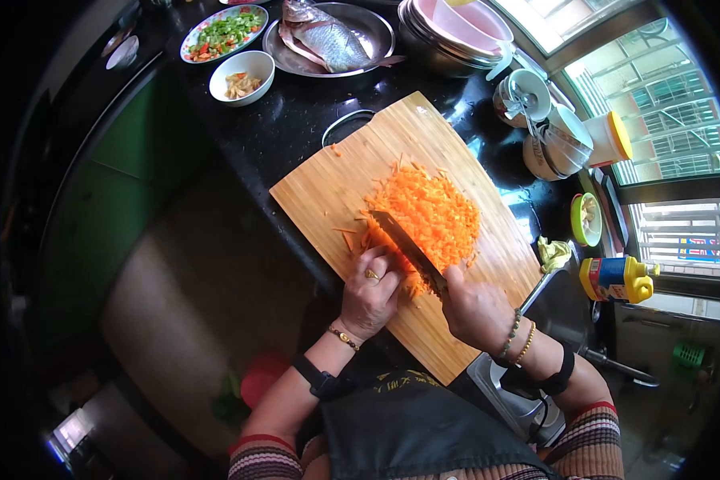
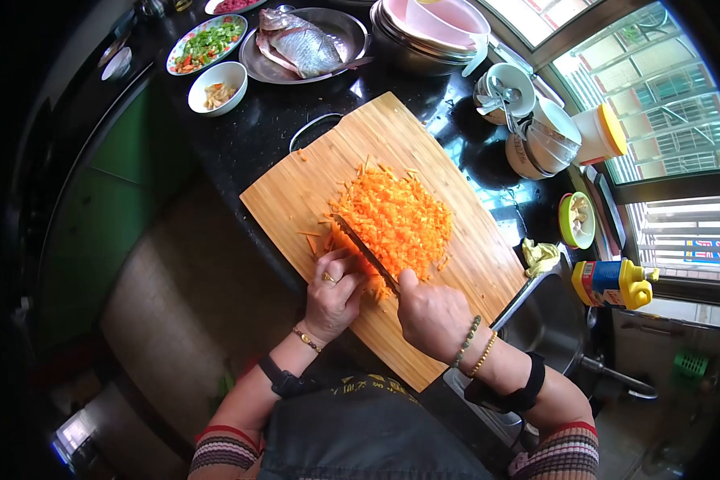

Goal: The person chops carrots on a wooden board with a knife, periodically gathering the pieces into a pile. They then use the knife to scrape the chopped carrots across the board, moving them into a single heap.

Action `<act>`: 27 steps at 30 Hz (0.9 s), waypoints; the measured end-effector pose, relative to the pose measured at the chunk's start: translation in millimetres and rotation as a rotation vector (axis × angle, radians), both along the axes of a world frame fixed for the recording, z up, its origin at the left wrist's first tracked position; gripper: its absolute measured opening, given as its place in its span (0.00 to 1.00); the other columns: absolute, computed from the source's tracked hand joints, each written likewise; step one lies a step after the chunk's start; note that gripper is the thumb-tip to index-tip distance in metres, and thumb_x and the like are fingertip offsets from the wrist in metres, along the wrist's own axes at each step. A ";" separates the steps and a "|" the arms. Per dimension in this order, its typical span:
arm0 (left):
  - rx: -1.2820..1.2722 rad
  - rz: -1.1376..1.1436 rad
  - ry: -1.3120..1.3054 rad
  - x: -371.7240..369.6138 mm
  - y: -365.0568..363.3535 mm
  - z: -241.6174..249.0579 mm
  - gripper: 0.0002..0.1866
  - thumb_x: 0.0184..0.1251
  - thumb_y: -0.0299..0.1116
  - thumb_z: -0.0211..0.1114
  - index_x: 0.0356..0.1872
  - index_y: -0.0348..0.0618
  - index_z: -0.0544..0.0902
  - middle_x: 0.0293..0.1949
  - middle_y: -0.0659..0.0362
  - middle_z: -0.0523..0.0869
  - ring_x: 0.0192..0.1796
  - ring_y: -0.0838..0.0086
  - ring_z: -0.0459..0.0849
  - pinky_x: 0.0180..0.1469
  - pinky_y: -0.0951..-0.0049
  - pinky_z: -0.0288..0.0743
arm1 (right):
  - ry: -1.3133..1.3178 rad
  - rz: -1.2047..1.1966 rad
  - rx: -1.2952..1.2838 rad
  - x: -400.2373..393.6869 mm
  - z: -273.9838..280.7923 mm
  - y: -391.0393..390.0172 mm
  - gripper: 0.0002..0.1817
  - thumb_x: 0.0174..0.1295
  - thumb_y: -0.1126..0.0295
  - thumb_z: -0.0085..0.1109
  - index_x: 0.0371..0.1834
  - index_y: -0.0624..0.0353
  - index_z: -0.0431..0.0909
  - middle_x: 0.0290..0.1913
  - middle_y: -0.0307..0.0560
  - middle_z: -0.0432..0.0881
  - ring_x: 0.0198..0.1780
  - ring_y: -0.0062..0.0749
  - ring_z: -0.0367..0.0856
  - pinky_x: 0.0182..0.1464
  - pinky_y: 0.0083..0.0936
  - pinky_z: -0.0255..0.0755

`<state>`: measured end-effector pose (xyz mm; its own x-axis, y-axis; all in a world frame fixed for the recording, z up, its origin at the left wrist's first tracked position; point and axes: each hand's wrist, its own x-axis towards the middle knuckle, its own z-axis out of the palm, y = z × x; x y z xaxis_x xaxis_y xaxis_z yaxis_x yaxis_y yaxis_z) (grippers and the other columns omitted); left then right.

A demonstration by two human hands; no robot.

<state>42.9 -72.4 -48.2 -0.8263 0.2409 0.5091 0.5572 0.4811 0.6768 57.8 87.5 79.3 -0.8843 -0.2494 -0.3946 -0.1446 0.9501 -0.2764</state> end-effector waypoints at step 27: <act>0.031 -0.048 0.019 -0.6 -9.0 2.1 0.16 0.43 0.20 0.70 0.36 0.42 0.80 0.40 0.56 0.79 0.47 0.58 0.77 0.49 0.64 0.74 | 0.162 -0.042 -0.050 22.8 -9.0 -2.3 0.07 0.59 0.71 0.50 0.31 0.61 0.63 0.12 0.55 0.71 0.17 0.53 0.75 0.21 0.46 0.67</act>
<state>42.3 -81.4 -46.1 -0.8042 0.2642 0.5323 0.5921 0.4327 0.6799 80.6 85.2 70.4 -0.9453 -0.2266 -0.2345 -0.1513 0.9419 -0.2999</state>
